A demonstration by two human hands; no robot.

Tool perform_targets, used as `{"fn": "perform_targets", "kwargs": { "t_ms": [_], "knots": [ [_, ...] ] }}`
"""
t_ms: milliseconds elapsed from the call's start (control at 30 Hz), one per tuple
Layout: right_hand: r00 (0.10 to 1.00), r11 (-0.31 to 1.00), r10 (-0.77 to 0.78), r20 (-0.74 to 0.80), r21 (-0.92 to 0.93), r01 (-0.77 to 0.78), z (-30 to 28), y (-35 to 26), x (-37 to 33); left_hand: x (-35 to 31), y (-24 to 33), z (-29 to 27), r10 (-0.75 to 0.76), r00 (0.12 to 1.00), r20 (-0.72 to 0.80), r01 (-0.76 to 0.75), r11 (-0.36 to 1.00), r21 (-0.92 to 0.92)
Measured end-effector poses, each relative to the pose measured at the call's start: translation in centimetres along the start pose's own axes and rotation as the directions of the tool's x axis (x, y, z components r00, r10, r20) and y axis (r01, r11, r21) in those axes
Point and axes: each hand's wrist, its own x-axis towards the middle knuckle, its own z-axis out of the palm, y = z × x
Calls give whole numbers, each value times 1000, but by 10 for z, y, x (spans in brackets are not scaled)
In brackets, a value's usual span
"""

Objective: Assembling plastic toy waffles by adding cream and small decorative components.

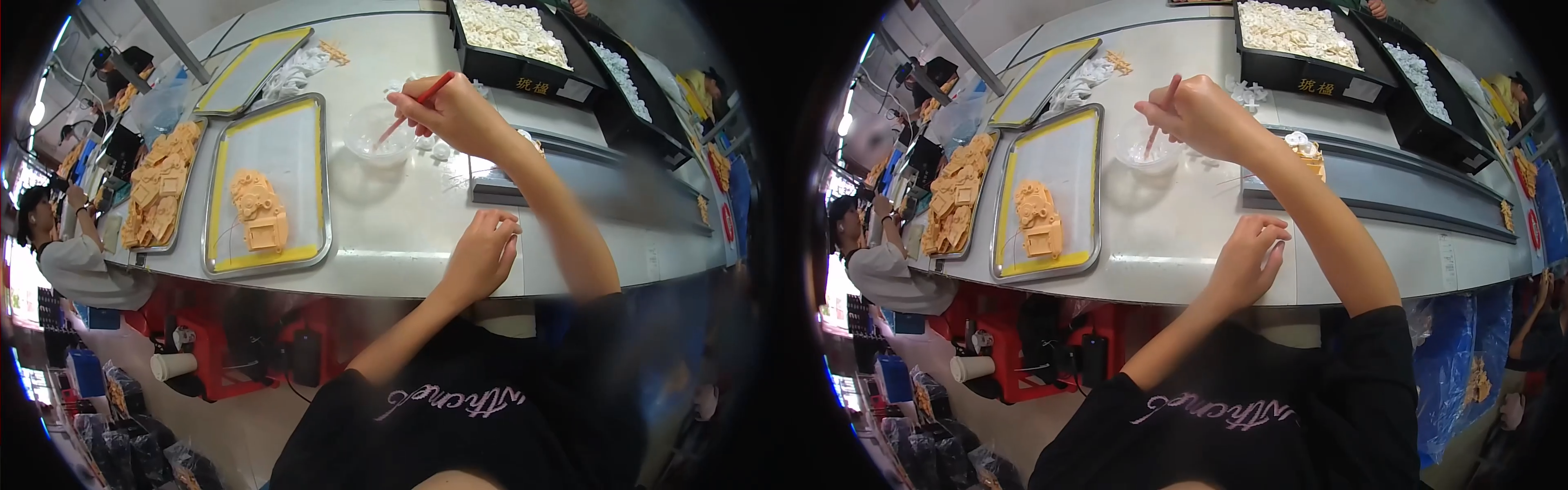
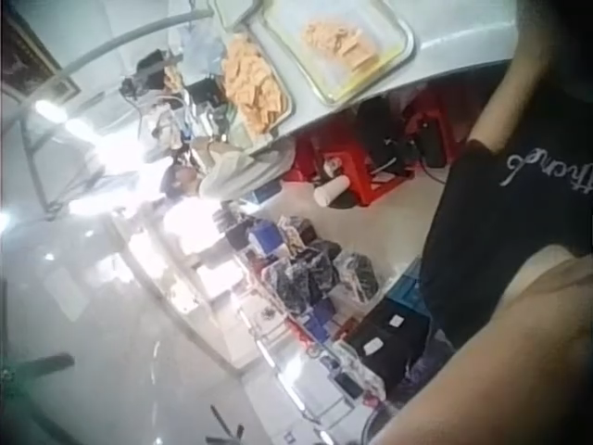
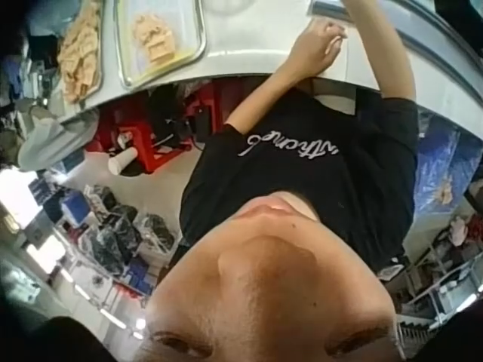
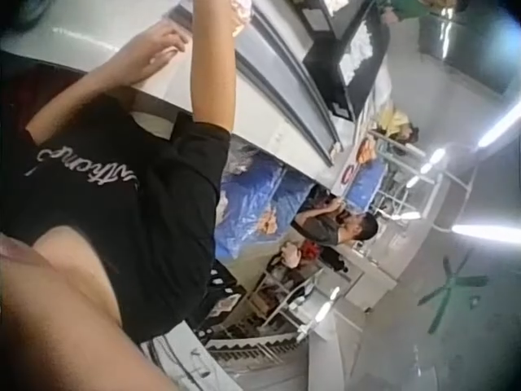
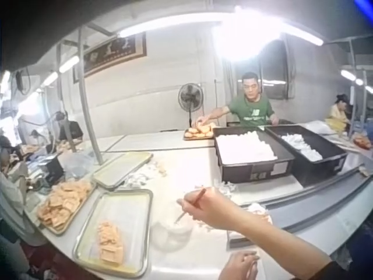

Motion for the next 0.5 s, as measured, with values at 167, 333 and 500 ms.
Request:
{"fn": "perform_targets", "kwargs": {
  "t_ms": [167,333,500],
  "knots": [
    [989,993,64,-130,111,-50,-9,13,-8,2,1,2,28,1000,12,-29,999,29],
    [884,895,272,-380,437,-87,-26,32,-39,1,2,4,10,1000,24,-11,998,56],
    [698,804,466,-544,590,-77,-53,42,-95,3,3,3,30,999,33,-32,997,65]
  ]
}}
